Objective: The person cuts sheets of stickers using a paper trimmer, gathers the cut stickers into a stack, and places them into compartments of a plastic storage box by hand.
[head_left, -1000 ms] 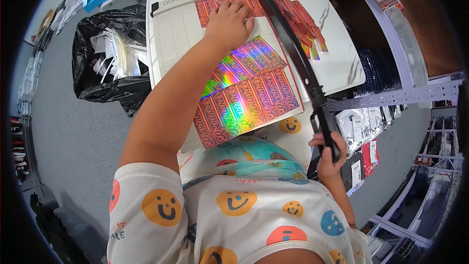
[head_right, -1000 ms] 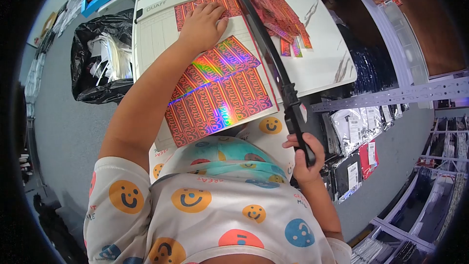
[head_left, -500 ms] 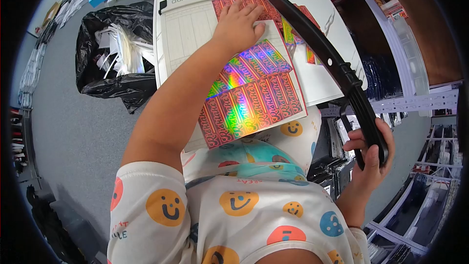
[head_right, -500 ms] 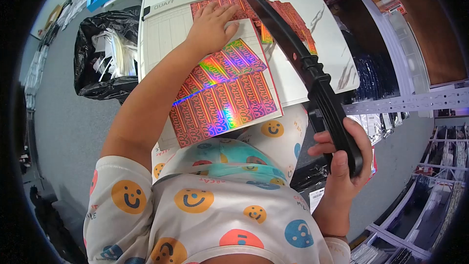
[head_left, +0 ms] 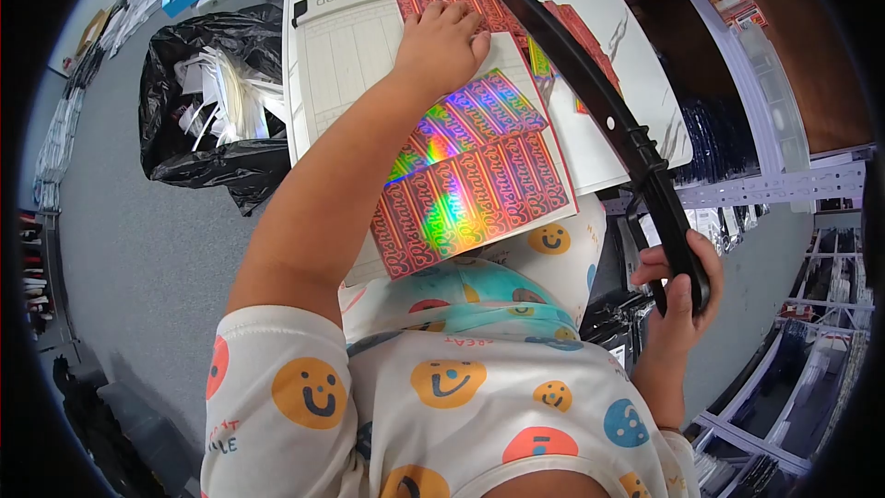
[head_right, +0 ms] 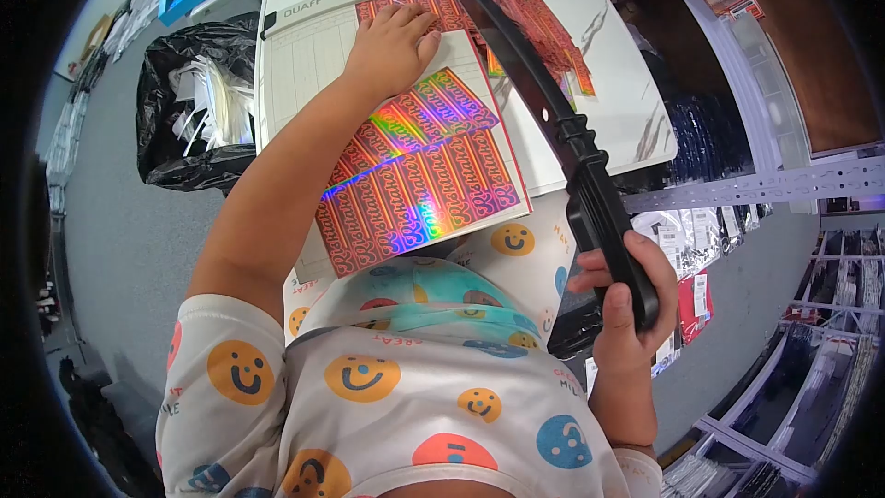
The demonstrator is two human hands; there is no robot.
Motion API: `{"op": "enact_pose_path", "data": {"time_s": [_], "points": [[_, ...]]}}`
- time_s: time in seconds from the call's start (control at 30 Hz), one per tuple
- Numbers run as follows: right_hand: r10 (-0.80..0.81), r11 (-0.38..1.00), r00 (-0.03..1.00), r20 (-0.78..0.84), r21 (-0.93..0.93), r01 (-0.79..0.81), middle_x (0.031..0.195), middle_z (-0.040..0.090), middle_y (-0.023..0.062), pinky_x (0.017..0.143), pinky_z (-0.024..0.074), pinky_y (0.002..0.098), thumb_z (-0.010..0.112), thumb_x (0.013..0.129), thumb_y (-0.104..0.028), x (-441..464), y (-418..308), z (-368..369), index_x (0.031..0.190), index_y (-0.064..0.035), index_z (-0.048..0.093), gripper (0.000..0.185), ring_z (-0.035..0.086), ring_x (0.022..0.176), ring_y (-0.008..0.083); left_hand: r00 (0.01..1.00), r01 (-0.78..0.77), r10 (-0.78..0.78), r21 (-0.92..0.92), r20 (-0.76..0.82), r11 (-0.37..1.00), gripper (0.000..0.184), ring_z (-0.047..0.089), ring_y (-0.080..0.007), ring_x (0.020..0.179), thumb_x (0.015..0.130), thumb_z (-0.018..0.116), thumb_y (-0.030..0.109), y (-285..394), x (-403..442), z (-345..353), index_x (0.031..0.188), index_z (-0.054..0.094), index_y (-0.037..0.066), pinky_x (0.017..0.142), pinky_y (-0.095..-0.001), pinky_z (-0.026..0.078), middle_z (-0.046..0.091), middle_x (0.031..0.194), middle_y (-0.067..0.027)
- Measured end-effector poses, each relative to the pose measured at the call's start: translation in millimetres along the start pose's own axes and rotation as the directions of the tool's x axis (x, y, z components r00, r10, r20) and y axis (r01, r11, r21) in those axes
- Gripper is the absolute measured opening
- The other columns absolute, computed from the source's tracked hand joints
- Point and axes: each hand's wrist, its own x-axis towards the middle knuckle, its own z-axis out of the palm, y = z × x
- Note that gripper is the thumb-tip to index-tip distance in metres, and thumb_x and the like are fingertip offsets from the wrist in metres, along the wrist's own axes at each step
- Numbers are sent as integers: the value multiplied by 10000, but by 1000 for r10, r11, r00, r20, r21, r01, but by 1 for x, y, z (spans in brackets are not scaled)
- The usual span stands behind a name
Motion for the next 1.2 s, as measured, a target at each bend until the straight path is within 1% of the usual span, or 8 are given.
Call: {"op": "enact_pose_path", "data": {"time_s": [0.17,0.27,0.37,0.47,0.77,0.87,1.07,1.2], "points": [[-2,1000,1000,8,0,2,814,563,174,609,464,270,507,831,-270,-2,3,-1,1127,5,403,417,574,619,174,1000,0,0,-1,-13,1000,344,425,-255,1060,814,383,317,0,0,1,1022,550,100,861,-435,337,500,1096,-65],[-45,999,998,34,5,45,822,557,186,599,465,276,499,835,-249,-3,9,-2,1127,4,400,399,577,621,185,998,22,-24,25,65,999,341,425,-243,1066,825,381,307,2,1,-6,1069,516,110,863,-421,342,493,1107,-52],[-115,993,992,52,45,112,839,550,202,588,474,289,484,840,-217,-23,47,-6,1134,3,383,381,579,627,201,997,14,-16,30,69,999,337,428,-244,1062,825,380,306,1,2,-5,1067,516,113,861,-421,345,488,1114,-50],[-178,984,980,91,24,177,867,540,224,585,490,301,460,849,-199,-38,80,-7,1148,-5,347,373,578,642,225,1000,7,-7,23,-31,1000,331,439,-244,1040,807,384,312,2,0,1,1000,549,100,845,-432,351,502,1091,-52],[-248,969,965,85,6,248,864,538,229,602,481,311,462,853,-220,-43,96,-5,1140,-3,351,376,573,638,226,997,1,-6,67,79,998,325,423,-241,1066,818,395,289,1,2,-5,1058,523,112,857,-417,353,488,1109,-59],[-187,982,982,32,35,185,835,552,216,600,478,303,468,850,-237,-40,83,-2,1137,14,354,398,583,623,221,997,24,-27,34,68,999,315,427,-249,1059,809,409,288,2,2,-5,1036,538,110,859,-416,348,501,1085,-59],[36,999,998,-45,6,-35,817,574,189,608,462,278,533,812,-311,6,-16,3,1128,32,404,485,580,605,186,985,80,-81,10,151,997,321,403,-265,1087,793,430,298,4,4,-14,1030,543,113,893,-414,314,496,1109,-79],[33,999,997,-70,-9,-34,797,577,171,597,462,277,547,799,-336,17,-30,6,1111,30,423,497,575,597,176,1000,-21,21,-34,-8,999,330,392,-270,1102,796,425,299,-1,2,-6,1039,536,105,904,-413,306,483,1142,-77]]}}
